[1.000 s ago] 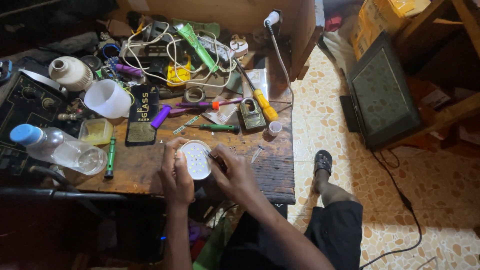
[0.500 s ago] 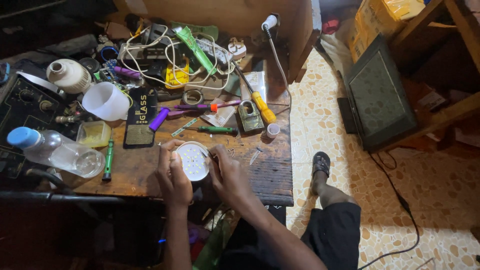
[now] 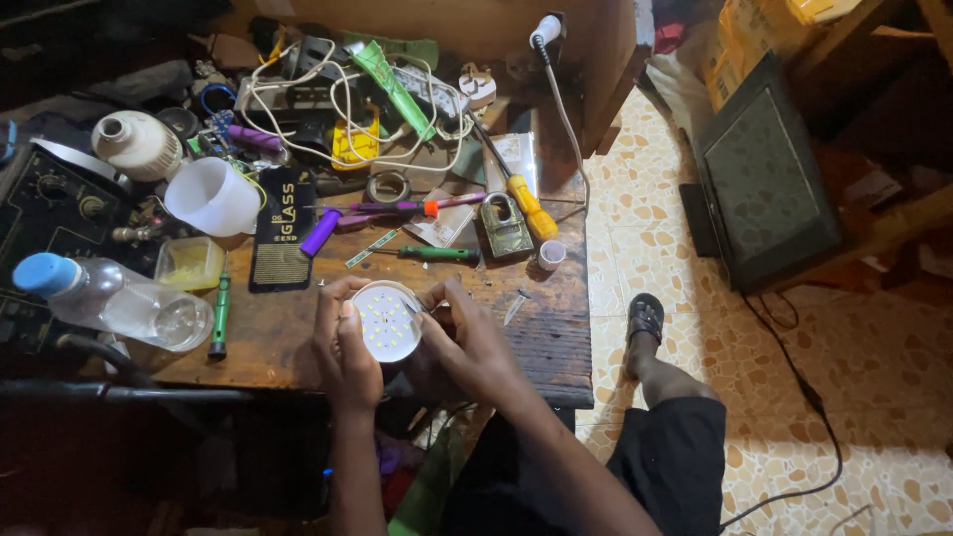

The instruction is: Testing and inspecting a repaired LED bulb using a smartphone and manual assembly.

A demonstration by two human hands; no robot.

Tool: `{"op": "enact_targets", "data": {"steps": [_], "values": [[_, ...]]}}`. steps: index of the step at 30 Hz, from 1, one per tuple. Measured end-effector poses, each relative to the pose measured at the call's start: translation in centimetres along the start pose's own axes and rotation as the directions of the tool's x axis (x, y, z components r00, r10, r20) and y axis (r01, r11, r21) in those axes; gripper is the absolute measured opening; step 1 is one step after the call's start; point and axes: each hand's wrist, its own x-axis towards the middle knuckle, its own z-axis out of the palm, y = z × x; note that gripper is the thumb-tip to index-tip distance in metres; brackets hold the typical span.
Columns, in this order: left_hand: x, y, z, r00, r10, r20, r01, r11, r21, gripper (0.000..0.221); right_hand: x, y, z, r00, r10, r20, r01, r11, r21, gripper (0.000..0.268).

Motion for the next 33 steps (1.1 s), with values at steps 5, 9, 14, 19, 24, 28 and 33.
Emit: {"op": "enact_targets", "data": {"steps": [5,9,14,19,24,28,33], "values": [[0.0,0.2,0.0,0.999,0.033,-0.006,-0.033,0.999,-0.002,0.028,0.3,-0.4,-0.1,0.999,0.035,0.036,-0.034,0.999,-0.023,0.022],[-0.2,0.8,0.2,0.999,0.036,-0.004,-0.036,0.999,0.019,0.028,0.7,-0.2,-0.3,0.996,0.036,0.083,-0.03,0.997,-0.067,0.022],[-0.2,0.4,0.2,1.0,0.03,-0.001,-0.03,0.999,0.039,0.028,0.8,-0.7,-0.2,0.998,0.028,0.05,-0.021,0.989,-0.145,0.023],[-0.2,0.4,0.1,0.999,0.038,-0.014,-0.037,0.998,0.055,0.028,0.9,-0.8,0.5,1.0,0.016,-0.017,-0.018,0.99,-0.14,0.021],[-0.3,0.4,0.0,1.0,0.028,-0.015,-0.027,0.997,0.069,0.028,0.7,-1.4,0.7,0.999,0.015,-0.034,-0.021,0.98,-0.197,0.02],[-0.4,0.2,-0.1,1.0,0.028,0.004,-0.028,0.997,0.076,0.029,0.7,-1.2,1.0,0.999,0.014,-0.044,-0.024,0.971,-0.237,0.017],[-0.2,0.7,-0.2,0.998,0.057,0.013,-0.058,0.997,0.049,0.027,0.7,-1.2,1.4,0.998,0.014,-0.057,-0.031,0.948,-0.315,0.015]]}}
